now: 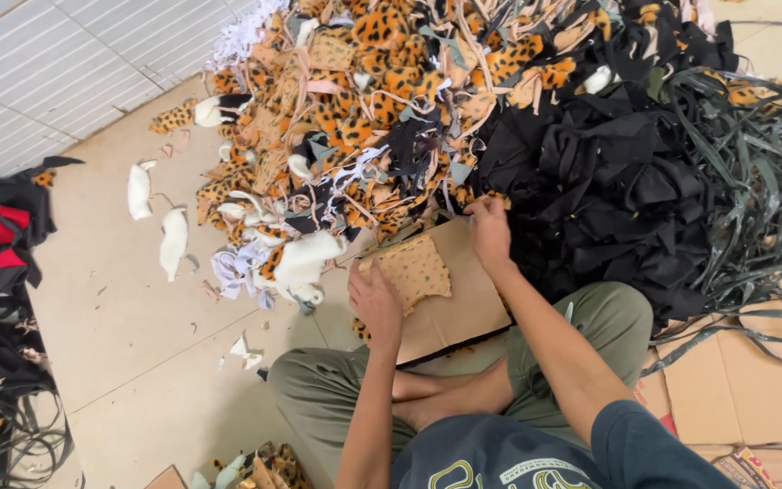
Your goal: The person sorts through piles of fabric scraps, picking out pieces of leopard-print fabric and laying them onto a cardboard sheet.
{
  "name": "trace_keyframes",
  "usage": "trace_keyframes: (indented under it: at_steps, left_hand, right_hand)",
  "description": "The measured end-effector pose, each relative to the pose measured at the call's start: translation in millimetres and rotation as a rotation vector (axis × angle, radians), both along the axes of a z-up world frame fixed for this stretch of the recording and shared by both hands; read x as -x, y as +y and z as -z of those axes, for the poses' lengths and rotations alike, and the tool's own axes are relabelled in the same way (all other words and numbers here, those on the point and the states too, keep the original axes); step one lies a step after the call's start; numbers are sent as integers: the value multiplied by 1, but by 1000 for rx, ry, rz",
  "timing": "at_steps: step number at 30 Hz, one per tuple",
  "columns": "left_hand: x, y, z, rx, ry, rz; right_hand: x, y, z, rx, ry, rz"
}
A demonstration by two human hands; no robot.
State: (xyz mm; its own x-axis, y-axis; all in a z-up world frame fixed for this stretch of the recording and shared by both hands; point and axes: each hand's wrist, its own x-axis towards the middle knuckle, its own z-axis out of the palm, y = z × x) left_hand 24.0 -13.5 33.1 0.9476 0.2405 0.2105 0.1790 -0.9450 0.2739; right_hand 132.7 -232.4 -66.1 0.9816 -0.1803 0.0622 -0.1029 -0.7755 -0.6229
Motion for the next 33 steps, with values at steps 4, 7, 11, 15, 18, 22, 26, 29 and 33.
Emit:
trace_keyframes:
  at_steps: [4,7,11,15,18,22,26,29,33]
  left_hand:
    - [-17,-19,14,274,31,133]
    - [-30,-40,16,519,150,280]
    - [-53,-73,57,1012,511,223]
    - [-56,-106,40,1385,567,195]
    - [-54,-108,20,1291,571,255]
    - [-48,-94,37,1158,586,270]
    - [-53,-83,54,1140,512,204]
    - [-57,-72,46,1212,515,126]
    - [-68,-70,32,1504,443,35]
  right_hand:
    - [-1,-35,4,651,-18,-114]
    - [0,-51,10,825,106,-223]
    - [15,-55,-65,195,-64,-95]
    - [26,-71,-100,-305,-127,42]
    - [24,-93,-76,54,40,-152]
    - [14,-77,-49,427,580,-235]
    - [-15,-23,-36,167,231,-135]
    - [-31,1,-6,188,221,-178]
    - [-23,13,-40,137,26,-152]
